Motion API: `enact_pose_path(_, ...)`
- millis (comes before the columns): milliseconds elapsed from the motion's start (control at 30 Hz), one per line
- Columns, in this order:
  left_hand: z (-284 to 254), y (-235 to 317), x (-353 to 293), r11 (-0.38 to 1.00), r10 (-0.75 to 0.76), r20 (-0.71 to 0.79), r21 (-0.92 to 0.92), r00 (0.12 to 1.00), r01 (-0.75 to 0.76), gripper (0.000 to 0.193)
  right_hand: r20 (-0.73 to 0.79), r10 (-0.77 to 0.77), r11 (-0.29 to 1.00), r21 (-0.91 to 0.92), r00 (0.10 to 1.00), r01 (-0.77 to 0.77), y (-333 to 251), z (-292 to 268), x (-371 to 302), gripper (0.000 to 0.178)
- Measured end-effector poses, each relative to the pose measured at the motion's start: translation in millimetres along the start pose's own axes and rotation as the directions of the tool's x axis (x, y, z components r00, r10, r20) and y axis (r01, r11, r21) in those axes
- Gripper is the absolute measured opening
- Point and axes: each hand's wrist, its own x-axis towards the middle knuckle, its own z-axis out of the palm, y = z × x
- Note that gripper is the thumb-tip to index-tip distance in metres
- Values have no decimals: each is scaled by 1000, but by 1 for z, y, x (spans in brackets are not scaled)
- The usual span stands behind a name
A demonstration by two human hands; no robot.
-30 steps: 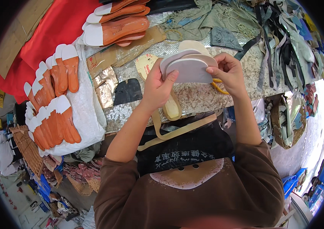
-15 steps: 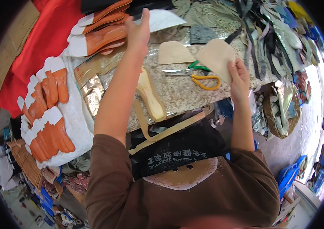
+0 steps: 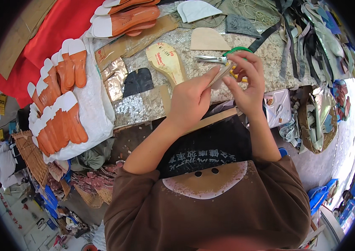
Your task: The recorder is assembling and trimming components of shoes at a workstation.
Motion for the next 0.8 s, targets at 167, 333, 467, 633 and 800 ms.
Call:
enact_pose_path(167, -12, 12, -16, 988, 47, 41, 147, 998, -53, 53, 66, 59, 991, 120, 996, -67, -4, 1, -11, 20)
enact_pose_path(333, -13, 17, -26, 962, 120, 20, 246, 993, -121, 56, 174, 142, 977, 135, 974, -166, -25, -7, -19, 17)
enact_pose_path(467, -13, 25, -31, 971, 106, 66, 210, 992, -117, 53, 257, 220, 897, 325, 941, -299, -28, -10, -26, 15)
enact_pose_path(633, -20, 29, -38, 1000, -16, 63, -4, 998, 16, 43, 419, 196, 924, 224, 886, -311, -34, -13, -25, 15)
enact_pose_path(800, -14, 27, -44, 1000, -8, 89, 12, 996, 6, 39, 383, 183, 932, 225, 905, -284, -29, -9, -37, 11)
